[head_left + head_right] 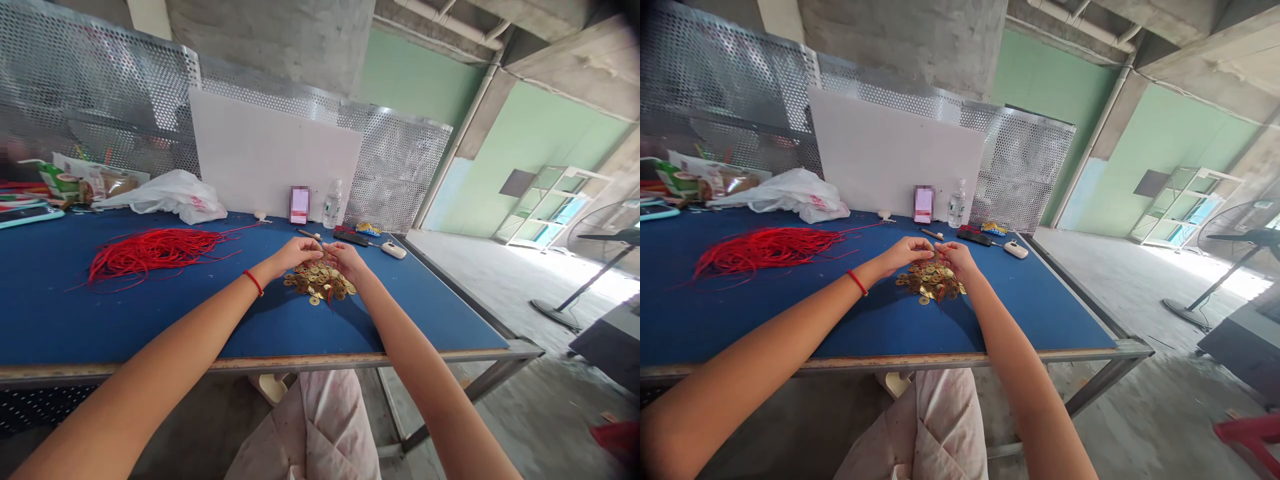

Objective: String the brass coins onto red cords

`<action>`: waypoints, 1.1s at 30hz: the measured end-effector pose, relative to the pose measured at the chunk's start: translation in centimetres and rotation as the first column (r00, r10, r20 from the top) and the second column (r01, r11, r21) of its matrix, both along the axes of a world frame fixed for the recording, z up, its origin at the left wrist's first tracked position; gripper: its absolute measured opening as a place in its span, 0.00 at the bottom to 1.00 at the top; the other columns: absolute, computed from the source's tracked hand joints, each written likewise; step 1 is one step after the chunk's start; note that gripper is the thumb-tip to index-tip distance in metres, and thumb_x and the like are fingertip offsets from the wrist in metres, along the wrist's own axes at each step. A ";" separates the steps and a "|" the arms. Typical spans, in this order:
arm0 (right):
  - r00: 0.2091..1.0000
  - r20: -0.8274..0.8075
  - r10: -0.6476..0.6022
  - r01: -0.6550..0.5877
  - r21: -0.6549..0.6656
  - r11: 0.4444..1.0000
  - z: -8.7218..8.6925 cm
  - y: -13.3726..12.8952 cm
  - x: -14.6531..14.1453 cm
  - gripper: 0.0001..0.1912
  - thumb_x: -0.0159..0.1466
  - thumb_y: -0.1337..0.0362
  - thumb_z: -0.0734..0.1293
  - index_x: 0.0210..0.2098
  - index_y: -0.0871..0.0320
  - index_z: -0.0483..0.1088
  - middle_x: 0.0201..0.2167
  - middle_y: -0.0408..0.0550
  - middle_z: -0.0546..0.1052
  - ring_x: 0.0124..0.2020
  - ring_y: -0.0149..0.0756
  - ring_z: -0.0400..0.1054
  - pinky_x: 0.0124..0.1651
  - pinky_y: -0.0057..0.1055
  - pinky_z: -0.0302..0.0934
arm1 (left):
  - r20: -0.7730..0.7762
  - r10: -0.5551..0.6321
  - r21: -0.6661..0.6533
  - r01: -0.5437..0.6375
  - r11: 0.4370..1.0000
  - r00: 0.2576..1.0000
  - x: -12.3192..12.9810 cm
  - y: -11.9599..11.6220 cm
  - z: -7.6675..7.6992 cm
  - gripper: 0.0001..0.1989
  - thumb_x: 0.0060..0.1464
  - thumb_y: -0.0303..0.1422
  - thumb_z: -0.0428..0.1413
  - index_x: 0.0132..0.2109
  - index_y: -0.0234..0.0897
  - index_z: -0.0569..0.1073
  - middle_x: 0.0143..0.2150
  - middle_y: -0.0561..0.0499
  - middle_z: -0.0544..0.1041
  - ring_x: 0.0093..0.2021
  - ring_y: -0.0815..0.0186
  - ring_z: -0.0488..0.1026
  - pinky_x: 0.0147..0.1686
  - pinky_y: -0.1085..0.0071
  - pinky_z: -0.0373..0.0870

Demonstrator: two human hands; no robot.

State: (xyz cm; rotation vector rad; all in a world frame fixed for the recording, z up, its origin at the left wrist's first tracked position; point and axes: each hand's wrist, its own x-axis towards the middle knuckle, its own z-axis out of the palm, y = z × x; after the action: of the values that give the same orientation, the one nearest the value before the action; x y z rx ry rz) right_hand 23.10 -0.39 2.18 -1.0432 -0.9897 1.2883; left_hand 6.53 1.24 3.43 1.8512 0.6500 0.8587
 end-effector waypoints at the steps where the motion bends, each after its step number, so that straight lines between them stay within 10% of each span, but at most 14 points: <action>1: 1.000 0.003 0.004 -0.004 -0.002 1.000 0.0 0.0 0.0 0.17 0.47 0.63 0.78 0.23 0.59 0.65 0.19 0.40 0.71 0.22 0.24 0.65 0.28 0.23 0.62 | 0.004 0.007 0.001 -0.007 1.000 1.000 0.0 0.0 0.0 0.14 0.45 0.42 0.62 0.32 0.34 0.73 0.24 0.53 0.70 0.25 0.70 0.65 0.24 0.74 0.58; 33: 0.999 -0.034 0.006 -0.007 -0.016 1.000 0.0 -0.1 0.0 0.18 0.47 0.62 0.78 0.23 0.59 0.65 0.16 0.36 0.67 0.20 0.23 0.63 0.28 0.23 0.60 | 0.000 -0.026 -0.002 0.026 1.000 1.000 0.1 0.4 -0.3 0.15 0.46 0.41 0.62 0.31 0.33 0.73 0.24 0.53 0.70 0.24 0.70 0.65 0.23 0.75 0.59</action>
State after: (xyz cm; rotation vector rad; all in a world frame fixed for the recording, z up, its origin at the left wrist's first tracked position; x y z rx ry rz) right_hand 23.13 -0.48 2.23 -1.0276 -0.9592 1.3168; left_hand 6.58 1.61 3.12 1.8541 0.6252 0.8411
